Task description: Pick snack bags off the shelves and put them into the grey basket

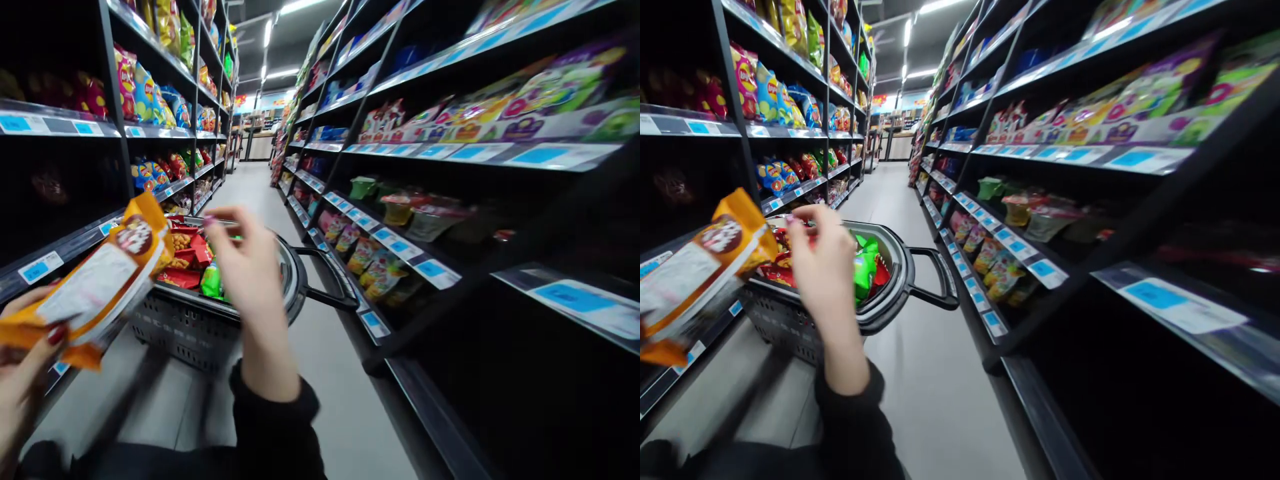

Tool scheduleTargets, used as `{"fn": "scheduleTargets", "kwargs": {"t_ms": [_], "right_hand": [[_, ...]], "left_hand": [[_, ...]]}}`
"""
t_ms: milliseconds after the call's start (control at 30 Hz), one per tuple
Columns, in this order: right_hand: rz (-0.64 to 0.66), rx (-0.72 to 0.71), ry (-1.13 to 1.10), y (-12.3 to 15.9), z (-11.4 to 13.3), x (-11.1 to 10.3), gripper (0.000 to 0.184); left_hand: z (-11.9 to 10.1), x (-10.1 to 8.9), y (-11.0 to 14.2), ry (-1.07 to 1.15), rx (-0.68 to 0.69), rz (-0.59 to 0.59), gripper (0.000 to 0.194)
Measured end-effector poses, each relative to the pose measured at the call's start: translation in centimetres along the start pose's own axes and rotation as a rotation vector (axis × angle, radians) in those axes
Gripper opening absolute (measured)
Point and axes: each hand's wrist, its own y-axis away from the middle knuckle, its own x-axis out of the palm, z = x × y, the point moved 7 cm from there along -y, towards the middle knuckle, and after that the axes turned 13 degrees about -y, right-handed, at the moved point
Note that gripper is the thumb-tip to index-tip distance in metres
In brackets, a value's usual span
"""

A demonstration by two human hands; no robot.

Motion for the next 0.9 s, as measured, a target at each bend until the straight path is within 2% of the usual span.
{"fn": "scheduleTargets", "kwargs": {"t_ms": [33, 100, 200, 267, 300, 367, 433, 467, 633, 733, 833, 900], "right_hand": [[-0.096, -0.018, -0.03, -0.4, 0.3, -2.2, 0.01], [-0.268, -0.054, -0.069, -0.8, 0.5, -6.4, 0.009], [-0.423, -0.008, 0.014, -1.0, -0.5, -10.7, 0.012], [-0.383, 0.127, 0.236, -1.3, -2.0, -11.4, 0.016], [-0.29, 0.224, 0.389, -1.5, -3.1, -11.0, 0.019], [-0.02, 0.421, 0.672, -1.6, -5.7, -9.5, 0.027], [0.197, 0.551, 0.816, -1.2, -8.1, -7.9, 0.034], [0.244, 0.585, 0.84, -1.1, -9.0, -7.3, 0.036], [0.267, 0.653, 0.875, -0.8, -10.7, -5.8, 0.051], [0.318, 0.679, 0.871, -0.5, -10.9, -5.3, 0.056], [0.349, 0.688, 0.879, -0.5, -10.9, -5.0, 0.058], [0.363, 0.69, 0.891, -0.6, -11.0, -4.9, 0.058]], "left_hand": [[-1.8, 1.6, -1.2, -0.043, 0.079, 0.013, 0.025], [-5.0, 6.3, -3.3, -0.043, 0.26, 0.137, 0.022], [-7.8, 13.7, -4.6, -0.033, 0.423, 0.218, 0.014], [-8.3, 18.0, -4.1, -0.123, 0.464, 0.258, 0.012], [-8.2, 19.7, -3.6, -0.173, 0.469, 0.288, 0.011], [-7.6, 22.2, -2.2, -0.251, 0.474, 0.362, 0.012], [-6.7, 23.2, -1.0, -0.298, 0.472, 0.419, 0.013], [-6.1, 23.2, -0.7, -0.316, 0.467, 0.432, 0.013], [-4.1, 21.5, -1.0, -0.451, 0.458, 0.527, 0.014], [-4.9, 21.0, -1.9, -0.517, 0.497, 0.628, 0.008], [-6.5, 21.4, -3.6, -0.612, 0.472, 0.62, 0.03], [-7.4, 22.6, -4.4, -0.684, 0.44, 0.61, 0.049]]}}
